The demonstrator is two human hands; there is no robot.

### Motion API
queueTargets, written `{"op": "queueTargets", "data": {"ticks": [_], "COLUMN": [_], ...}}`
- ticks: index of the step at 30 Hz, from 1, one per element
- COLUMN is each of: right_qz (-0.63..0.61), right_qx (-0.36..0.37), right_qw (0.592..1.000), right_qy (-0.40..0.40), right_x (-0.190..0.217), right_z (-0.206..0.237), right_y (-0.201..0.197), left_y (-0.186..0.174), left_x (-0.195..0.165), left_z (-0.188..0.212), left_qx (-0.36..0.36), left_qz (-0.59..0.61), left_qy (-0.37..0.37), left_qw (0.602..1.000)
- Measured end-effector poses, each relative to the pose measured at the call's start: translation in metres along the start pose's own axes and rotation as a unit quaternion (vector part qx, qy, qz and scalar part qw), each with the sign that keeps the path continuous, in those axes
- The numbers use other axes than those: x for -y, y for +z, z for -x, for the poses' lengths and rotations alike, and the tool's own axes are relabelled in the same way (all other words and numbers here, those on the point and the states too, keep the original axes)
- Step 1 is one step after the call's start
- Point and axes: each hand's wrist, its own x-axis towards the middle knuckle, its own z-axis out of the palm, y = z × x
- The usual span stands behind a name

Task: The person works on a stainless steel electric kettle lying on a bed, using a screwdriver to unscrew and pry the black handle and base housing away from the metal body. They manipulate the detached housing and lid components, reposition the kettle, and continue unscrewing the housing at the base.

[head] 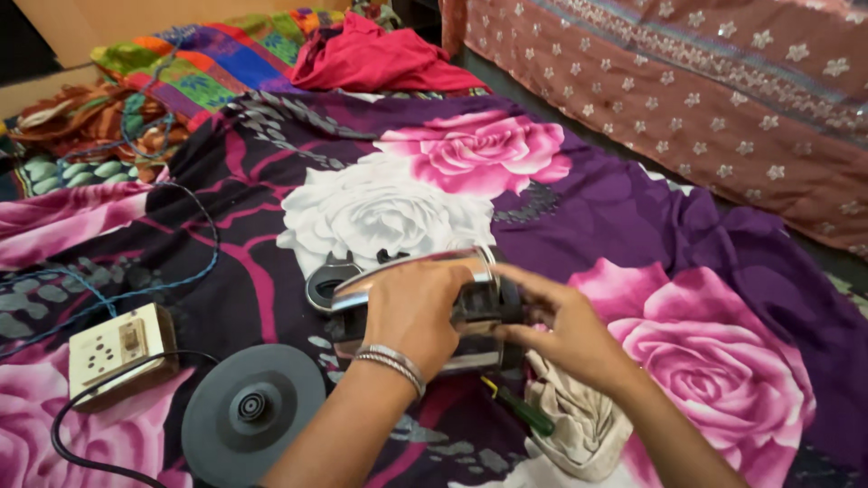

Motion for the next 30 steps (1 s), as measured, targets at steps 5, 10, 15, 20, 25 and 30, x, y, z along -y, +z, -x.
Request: {"op": "queueTargets", "data": {"ticks": [5, 10, 15, 20, 25, 30], "right_qz": [0.14, 0.424, 0.495, 0.56, 0.595, 0.574], "right_qx": [-0.174, -0.145, -0.142, -0.131, -0.116, -0.111], "right_qw": [0.975, 0.886, 0.847, 0.805, 0.769, 0.776], "right_qy": [0.004, 0.123, 0.13, 0.144, 0.202, 0.237], "right_x": [-0.067, -0.148, -0.187, -0.187, -0.17, -0.146], "right_z": [0.012, 0.047, 0.069, 0.069, 0.072, 0.072], "right_y": [-0.048, -0.093, -0.098, -0.095, -0.084, -0.079], "left_y": [-0.003, 0.0, 0.003, 0.005, 0.002, -0.001], "left_x": [-0.004, -0.004, -0.002, -0.002, -0.003, -0.004], "left_z": [-0.006, -0.004, 0.005, 0.007, 0.015, 0.023], "left_qx": [0.037, 0.037, 0.009, 0.019, -0.009, -0.009], "left_qz": [-0.006, -0.013, -0.008, -0.031, -0.029, -0.024], "left_qy": [-0.034, -0.032, -0.011, -0.011, 0.002, -0.014], "left_qw": [0.999, 0.999, 1.0, 0.999, 1.0, 1.0]}}
